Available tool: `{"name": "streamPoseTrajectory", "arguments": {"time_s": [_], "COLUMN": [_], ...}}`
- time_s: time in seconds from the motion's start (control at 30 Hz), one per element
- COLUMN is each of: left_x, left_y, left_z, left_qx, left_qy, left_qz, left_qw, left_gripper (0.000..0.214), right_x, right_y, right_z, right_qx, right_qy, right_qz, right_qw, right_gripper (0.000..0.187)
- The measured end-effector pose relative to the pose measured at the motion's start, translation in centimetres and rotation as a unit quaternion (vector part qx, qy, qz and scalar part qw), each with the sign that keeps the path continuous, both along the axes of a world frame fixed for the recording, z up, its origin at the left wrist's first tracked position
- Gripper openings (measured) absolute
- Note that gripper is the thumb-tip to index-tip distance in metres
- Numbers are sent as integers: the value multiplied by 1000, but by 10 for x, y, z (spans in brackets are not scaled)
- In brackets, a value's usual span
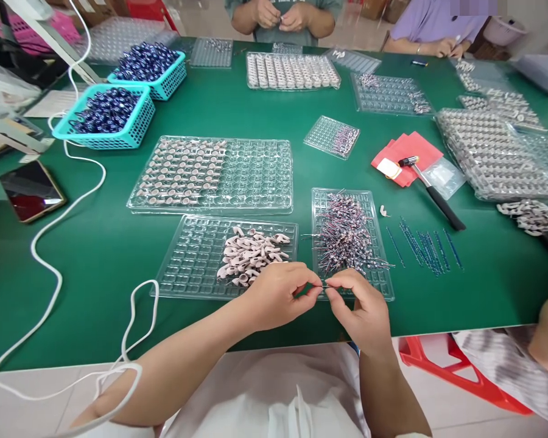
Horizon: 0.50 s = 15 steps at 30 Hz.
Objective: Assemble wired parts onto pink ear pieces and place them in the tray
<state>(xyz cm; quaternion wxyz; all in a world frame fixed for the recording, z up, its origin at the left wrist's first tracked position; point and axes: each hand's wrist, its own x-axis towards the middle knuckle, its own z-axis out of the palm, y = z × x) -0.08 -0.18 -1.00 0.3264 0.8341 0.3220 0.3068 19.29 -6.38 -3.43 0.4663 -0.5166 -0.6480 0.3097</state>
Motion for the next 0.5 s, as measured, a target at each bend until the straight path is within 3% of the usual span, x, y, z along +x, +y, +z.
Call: {"name": "streamPoseTrajectory", "arguments": {"time_s": [0.1, 0.2, 0.33, 0.5], "left_x": [0, 0, 0, -1], "left_y": [-1, 0, 1, 8], "left_z": [-3, 0, 10, 14], "left_qx": [38, -4, -196, -417], "left_qy": [-10, -26, -27, -17], "left_qz": [13, 13, 10, 22], "left_qw": [999, 1000, 980, 908], "left_gripper": [11, 10, 15, 23], "right_x": [-5, -8, -9, -11], "right_y": [0, 0, 0, 2], "right_z": [-1, -2, -6, -9], "right_qx": [44, 81, 137, 184], "right_qy": [-53, -59, -50, -72], "right_qz": [-28, -47, -47, -40], "right_qw": [997, 994, 988, 979], "right_gripper": [20, 22, 30, 34]}}
